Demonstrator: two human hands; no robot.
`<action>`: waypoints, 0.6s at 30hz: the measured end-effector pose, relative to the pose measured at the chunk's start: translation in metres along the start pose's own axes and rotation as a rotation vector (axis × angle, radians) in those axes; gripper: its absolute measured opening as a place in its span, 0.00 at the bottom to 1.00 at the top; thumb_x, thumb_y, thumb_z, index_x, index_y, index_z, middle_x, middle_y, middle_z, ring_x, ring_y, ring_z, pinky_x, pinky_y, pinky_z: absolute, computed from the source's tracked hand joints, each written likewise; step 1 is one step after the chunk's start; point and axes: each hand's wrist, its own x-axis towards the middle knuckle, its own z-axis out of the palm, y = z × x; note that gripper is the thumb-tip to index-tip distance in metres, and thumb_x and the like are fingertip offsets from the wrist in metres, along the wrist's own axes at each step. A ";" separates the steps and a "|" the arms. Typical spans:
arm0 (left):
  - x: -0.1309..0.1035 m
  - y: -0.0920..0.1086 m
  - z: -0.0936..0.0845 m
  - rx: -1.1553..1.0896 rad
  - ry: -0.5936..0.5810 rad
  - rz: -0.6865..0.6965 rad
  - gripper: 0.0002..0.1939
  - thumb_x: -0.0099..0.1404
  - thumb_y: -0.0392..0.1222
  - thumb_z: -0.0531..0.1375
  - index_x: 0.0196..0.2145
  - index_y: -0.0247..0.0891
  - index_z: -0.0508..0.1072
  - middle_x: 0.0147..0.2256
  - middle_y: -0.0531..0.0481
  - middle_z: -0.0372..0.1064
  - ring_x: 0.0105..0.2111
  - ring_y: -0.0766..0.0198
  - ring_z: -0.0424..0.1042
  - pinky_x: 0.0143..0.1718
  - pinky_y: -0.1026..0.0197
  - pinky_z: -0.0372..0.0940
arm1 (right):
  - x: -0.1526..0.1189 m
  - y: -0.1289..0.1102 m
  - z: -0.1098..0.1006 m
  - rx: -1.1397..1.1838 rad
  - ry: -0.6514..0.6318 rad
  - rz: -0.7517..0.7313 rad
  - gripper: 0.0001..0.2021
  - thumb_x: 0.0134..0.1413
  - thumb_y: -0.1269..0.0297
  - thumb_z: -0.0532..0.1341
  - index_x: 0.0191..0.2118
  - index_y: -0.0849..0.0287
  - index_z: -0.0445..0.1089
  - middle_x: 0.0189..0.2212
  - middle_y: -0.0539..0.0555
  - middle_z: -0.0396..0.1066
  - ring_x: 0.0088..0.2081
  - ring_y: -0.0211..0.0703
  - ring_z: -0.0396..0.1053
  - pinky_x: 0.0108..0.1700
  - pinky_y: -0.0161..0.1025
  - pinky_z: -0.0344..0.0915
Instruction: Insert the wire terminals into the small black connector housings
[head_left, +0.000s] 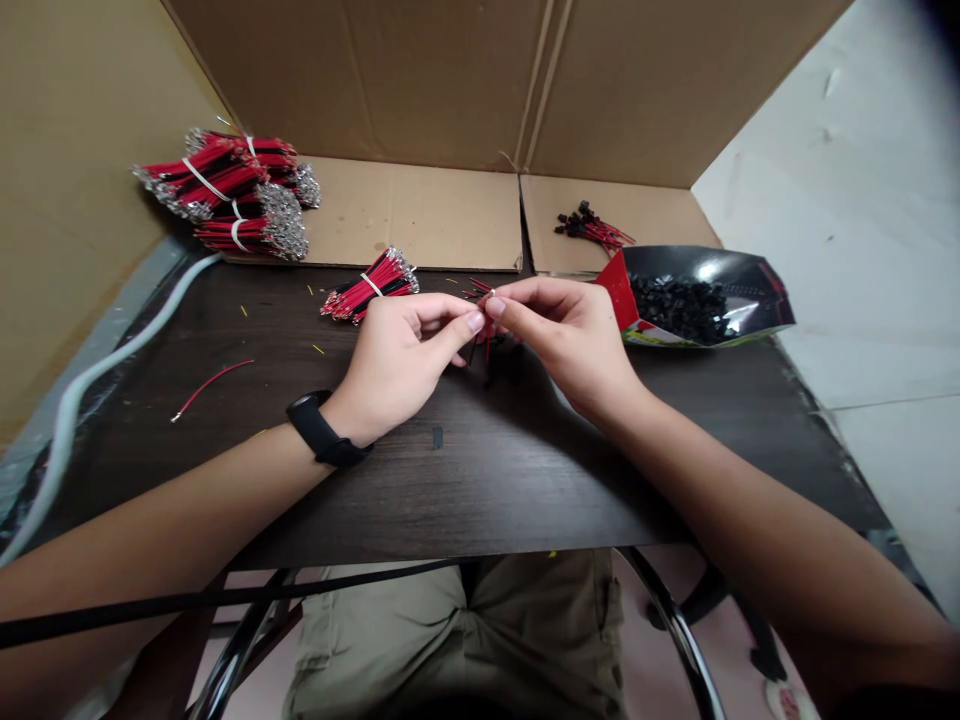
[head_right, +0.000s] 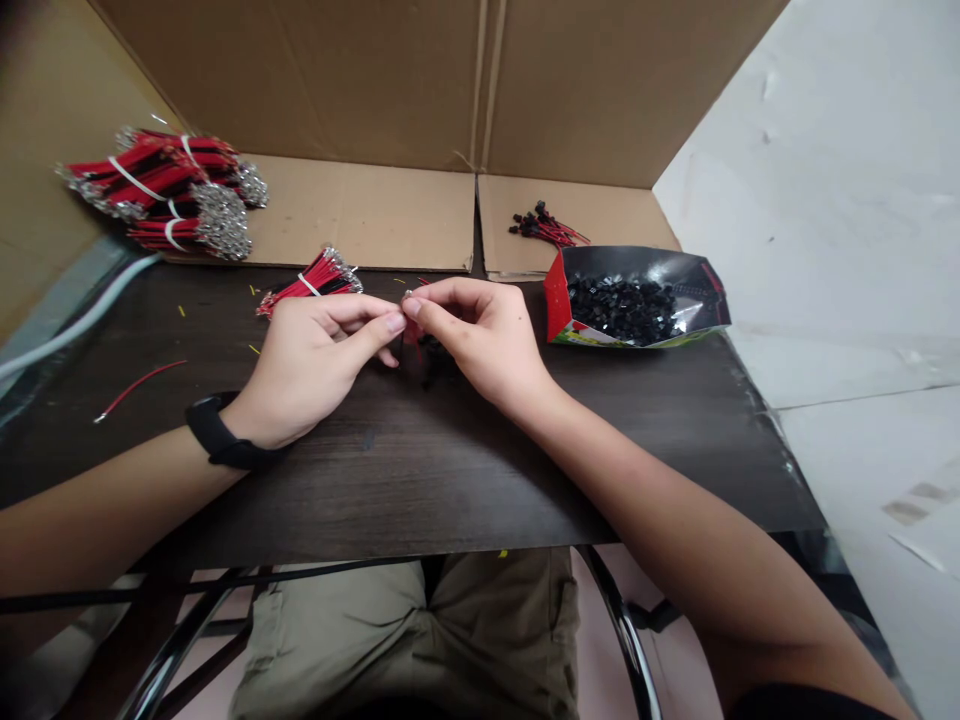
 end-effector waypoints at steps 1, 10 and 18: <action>0.000 0.000 0.000 -0.002 0.000 -0.003 0.08 0.68 0.47 0.71 0.36 0.40 0.86 0.35 0.48 0.83 0.30 0.61 0.77 0.31 0.61 0.75 | 0.000 0.000 0.000 0.005 0.001 -0.003 0.18 0.54 0.45 0.77 0.36 0.57 0.84 0.33 0.53 0.83 0.35 0.42 0.79 0.43 0.42 0.79; -0.002 0.000 0.000 -0.019 -0.009 -0.017 0.09 0.69 0.49 0.71 0.36 0.41 0.86 0.36 0.49 0.83 0.31 0.61 0.78 0.33 0.61 0.75 | -0.002 -0.003 0.002 -0.002 0.030 -0.011 0.18 0.53 0.45 0.78 0.35 0.56 0.84 0.32 0.53 0.83 0.34 0.42 0.78 0.41 0.41 0.78; -0.001 -0.001 0.000 -0.018 -0.003 -0.004 0.10 0.69 0.50 0.72 0.36 0.41 0.86 0.35 0.49 0.83 0.31 0.61 0.77 0.33 0.61 0.75 | -0.003 -0.002 0.002 0.001 0.039 -0.022 0.17 0.53 0.47 0.78 0.36 0.57 0.85 0.33 0.53 0.84 0.35 0.42 0.79 0.42 0.42 0.79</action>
